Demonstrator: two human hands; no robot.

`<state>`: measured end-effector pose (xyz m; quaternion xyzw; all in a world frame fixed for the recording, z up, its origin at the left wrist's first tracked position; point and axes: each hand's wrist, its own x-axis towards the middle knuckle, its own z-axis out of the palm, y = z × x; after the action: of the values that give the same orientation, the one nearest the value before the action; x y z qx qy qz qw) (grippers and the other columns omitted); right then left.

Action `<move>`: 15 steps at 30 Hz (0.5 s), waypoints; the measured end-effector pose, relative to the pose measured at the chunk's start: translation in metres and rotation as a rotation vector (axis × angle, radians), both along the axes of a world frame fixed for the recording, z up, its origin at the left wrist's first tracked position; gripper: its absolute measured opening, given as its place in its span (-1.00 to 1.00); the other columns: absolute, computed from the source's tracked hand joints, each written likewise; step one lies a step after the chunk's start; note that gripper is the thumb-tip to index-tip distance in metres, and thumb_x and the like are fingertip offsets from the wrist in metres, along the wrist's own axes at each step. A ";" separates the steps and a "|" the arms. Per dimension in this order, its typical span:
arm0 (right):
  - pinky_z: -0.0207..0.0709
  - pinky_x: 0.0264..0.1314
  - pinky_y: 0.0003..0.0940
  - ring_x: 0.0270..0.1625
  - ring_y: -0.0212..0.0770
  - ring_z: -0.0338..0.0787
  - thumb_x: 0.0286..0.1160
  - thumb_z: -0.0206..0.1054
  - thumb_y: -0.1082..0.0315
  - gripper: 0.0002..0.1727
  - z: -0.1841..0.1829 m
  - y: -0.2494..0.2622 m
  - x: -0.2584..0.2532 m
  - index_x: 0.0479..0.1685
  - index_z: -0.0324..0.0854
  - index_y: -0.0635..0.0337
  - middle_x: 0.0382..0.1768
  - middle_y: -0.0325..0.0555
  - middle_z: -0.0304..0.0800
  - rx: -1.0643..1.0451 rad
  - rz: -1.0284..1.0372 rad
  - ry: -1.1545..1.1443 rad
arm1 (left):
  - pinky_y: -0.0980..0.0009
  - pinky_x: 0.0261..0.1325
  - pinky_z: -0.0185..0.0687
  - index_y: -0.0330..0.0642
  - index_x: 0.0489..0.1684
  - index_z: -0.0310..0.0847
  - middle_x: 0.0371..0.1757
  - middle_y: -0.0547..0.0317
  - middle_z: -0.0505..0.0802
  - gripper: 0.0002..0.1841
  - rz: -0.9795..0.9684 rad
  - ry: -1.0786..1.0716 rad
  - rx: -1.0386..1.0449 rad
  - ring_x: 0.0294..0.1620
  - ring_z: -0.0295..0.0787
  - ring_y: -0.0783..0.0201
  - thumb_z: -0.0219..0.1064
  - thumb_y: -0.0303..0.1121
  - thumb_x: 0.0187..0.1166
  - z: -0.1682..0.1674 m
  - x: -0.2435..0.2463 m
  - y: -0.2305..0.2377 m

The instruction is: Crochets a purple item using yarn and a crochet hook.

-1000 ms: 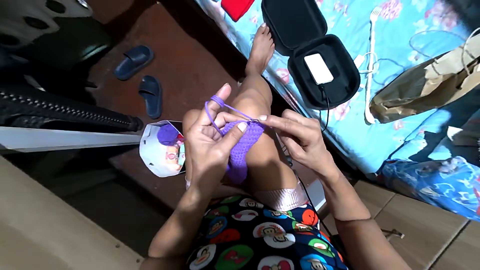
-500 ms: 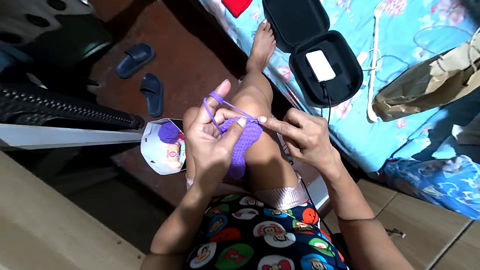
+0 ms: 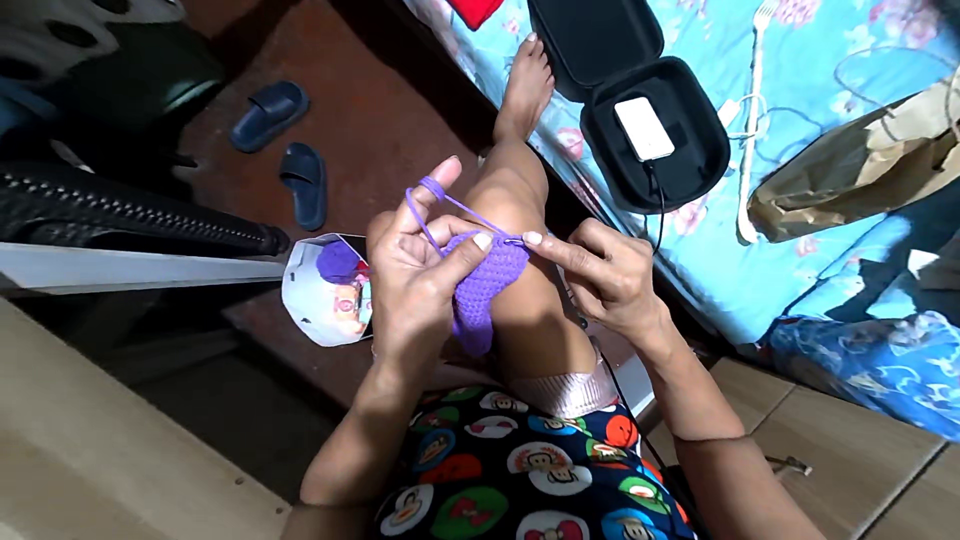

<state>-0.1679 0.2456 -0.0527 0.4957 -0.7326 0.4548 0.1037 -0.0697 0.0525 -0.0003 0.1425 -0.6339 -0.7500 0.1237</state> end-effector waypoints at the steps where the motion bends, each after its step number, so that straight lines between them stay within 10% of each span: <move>1: 0.39 -0.46 -0.40 -0.46 -0.22 0.57 0.51 0.27 0.45 -0.66 0.000 0.000 0.000 0.13 0.89 0.15 -0.48 -0.03 0.61 0.002 0.000 -0.002 | 0.54 -0.21 0.81 -0.24 0.70 0.26 -0.21 0.22 0.91 -0.33 0.000 0.000 0.006 -0.34 0.86 0.42 0.28 -0.69 0.50 0.000 0.000 0.000; 15: 0.30 -0.51 -0.39 -0.51 -0.22 0.51 0.56 0.29 0.37 -0.69 0.003 -0.002 0.003 0.14 0.90 0.08 -0.52 -0.07 0.55 0.036 -0.030 0.057 | 0.56 -0.23 0.80 -0.27 0.70 0.25 -0.18 0.23 0.90 -0.30 0.002 0.029 -0.060 -0.32 0.85 0.42 0.30 -0.71 0.47 -0.002 0.002 0.003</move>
<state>-0.1646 0.2434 -0.0501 0.4991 -0.7449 0.4256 0.1222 -0.0680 0.0554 -0.0026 0.1287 -0.6542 -0.7324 0.1380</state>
